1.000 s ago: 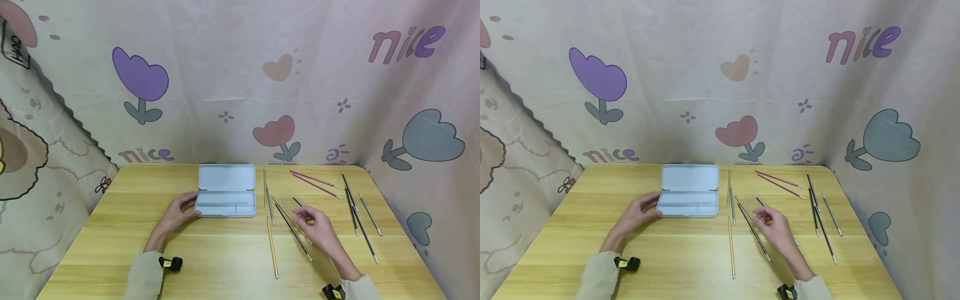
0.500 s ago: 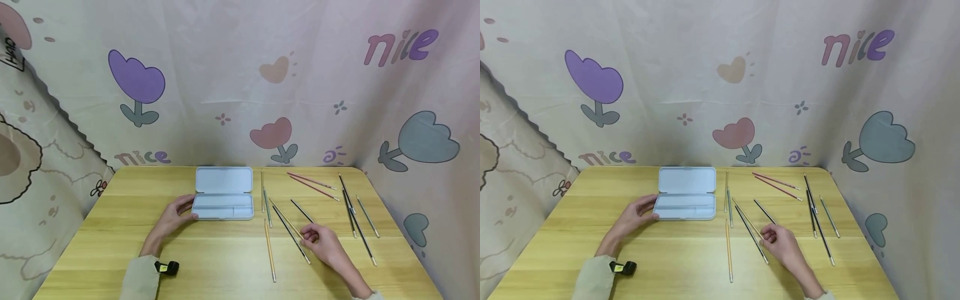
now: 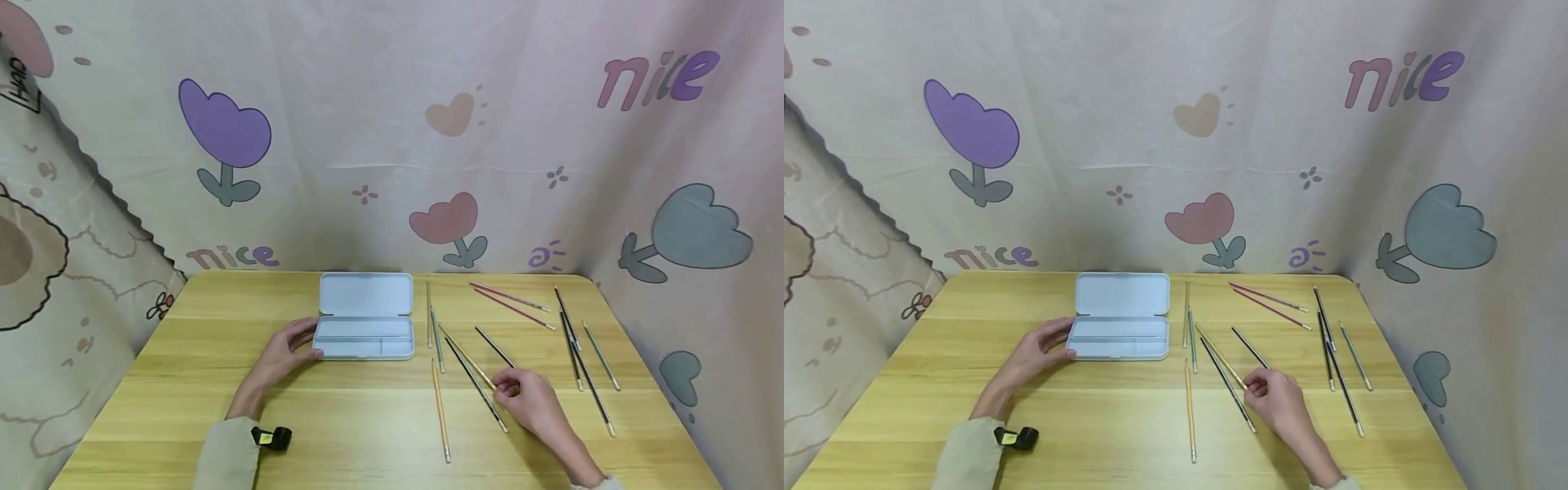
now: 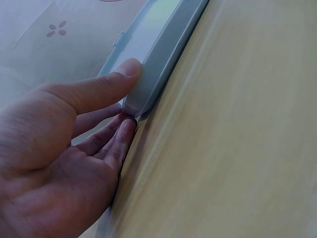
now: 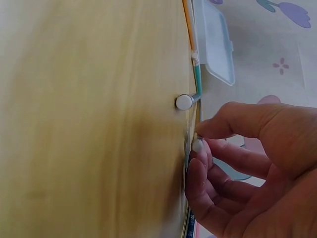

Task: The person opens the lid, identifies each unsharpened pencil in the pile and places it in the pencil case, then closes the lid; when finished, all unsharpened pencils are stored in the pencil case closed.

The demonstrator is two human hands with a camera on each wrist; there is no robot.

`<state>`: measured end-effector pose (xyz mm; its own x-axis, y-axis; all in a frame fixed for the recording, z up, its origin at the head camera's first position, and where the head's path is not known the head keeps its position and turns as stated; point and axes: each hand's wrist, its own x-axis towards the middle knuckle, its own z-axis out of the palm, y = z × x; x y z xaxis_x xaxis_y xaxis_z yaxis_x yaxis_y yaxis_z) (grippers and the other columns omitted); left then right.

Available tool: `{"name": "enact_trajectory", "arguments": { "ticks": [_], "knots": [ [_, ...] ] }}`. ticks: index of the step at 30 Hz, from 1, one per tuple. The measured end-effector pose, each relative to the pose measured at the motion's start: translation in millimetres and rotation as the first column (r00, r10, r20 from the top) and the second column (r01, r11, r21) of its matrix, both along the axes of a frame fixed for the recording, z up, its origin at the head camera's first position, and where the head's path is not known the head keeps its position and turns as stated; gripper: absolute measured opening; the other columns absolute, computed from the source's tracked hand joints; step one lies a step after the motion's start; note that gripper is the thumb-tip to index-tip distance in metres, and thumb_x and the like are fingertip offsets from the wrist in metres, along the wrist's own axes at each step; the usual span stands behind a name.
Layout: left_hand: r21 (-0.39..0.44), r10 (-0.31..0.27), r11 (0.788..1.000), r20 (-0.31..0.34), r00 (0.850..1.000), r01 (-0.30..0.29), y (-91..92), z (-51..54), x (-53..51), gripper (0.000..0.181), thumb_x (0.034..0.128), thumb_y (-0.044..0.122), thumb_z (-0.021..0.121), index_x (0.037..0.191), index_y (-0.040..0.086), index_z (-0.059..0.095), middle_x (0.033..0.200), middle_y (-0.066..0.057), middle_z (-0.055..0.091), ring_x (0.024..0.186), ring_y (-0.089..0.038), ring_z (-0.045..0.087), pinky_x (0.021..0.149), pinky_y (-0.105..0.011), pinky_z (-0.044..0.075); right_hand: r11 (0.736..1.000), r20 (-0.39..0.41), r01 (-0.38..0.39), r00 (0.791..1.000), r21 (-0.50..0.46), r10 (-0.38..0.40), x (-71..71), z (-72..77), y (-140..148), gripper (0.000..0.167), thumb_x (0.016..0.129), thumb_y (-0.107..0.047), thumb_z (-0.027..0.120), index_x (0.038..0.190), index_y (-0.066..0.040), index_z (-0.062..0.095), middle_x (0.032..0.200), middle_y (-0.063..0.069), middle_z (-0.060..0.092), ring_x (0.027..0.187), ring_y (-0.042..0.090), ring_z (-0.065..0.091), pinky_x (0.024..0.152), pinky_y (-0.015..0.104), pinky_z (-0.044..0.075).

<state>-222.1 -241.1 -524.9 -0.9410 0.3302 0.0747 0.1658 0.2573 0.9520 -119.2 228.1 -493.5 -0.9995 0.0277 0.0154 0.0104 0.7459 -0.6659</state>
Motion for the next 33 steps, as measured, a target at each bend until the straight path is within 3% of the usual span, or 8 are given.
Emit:
{"name": "enact_trajectory", "arguments": {
  "ticks": [8,14,18,27,33],
  "knots": [
    [-0.002,0.004,1.000,-0.019,1.000,-0.005,-0.8,0.4,0.8,0.071,0.0886,0.003,0.079,0.149,-0.009,0.044,0.153,-0.030,0.039,0.135,-0.049,0.047,0.109,-0.028,0.048,0.994,-0.041,0.021,0.999,-0.106,-0.026,-1.2,1.3,4,0.020,0.084,0.008,0.073,0.098,-0.005,0.076,0.083,-0.001,0.069,0.074,0.010,0.064,0.066,0.018,0.059],
    [0.002,0.007,1.000,0.001,1.000,-0.007,-1.5,-2.0,2.6,0.072,0.0889,0.005,0.080,0.150,-0.008,0.044,0.154,-0.028,0.040,0.136,-0.048,0.047,0.111,-0.034,0.047,0.958,-0.181,-0.072,0.983,-0.278,0.021,-5.5,0.6,-2,0.018,0.085,0.011,0.075,0.099,-0.001,0.077,0.090,0.007,0.074,0.080,0.011,0.069,0.074,0.020,0.063],
    [-0.001,0.005,1.000,0.002,1.000,-0.005,-0.5,-3.4,0.9,0.072,0.0884,0.006,0.080,0.150,-0.006,0.045,0.155,-0.026,0.039,0.137,-0.047,0.047,0.112,-0.035,0.047,0.938,-0.209,-0.108,0.977,-0.328,0.040,-12.7,4.7,-12,0.015,0.089,0.007,0.074,0.100,-0.002,0.077,0.093,0.009,0.074,0.082,0.014,0.071,0.074,0.020,0.063],
    [-0.014,0.011,1.000,-0.025,1.000,-0.012,0.5,-0.7,-2.0,0.071,0.0886,0.004,0.080,0.149,-0.007,0.046,0.154,-0.028,0.040,0.134,-0.048,0.048,0.110,-0.030,0.048,0.954,-0.218,-0.140,0.972,-0.267,0.081,-41.1,2.2,-43,0.012,0.091,0.004,0.074,0.101,-0.002,0.077,0.092,0.011,0.074,0.084,0.021,0.070,0.072,0.022,0.063],
    [-0.010,0.006,1.000,-0.032,0.999,-0.006,0.3,-0.1,-0.9,0.070,0.0889,0.004,0.080,0.149,-0.009,0.045,0.153,-0.029,0.040,0.134,-0.049,0.048,0.112,-0.039,0.047,0.970,-0.325,-0.179,0.938,-0.162,0.119,-60.8,-1.0,-69,0.013,0.088,0.007,0.076,0.095,-0.003,0.077,0.088,0.008,0.073,0.081,0.020,0.069,0.067,0.025,0.063]
  ]
}}
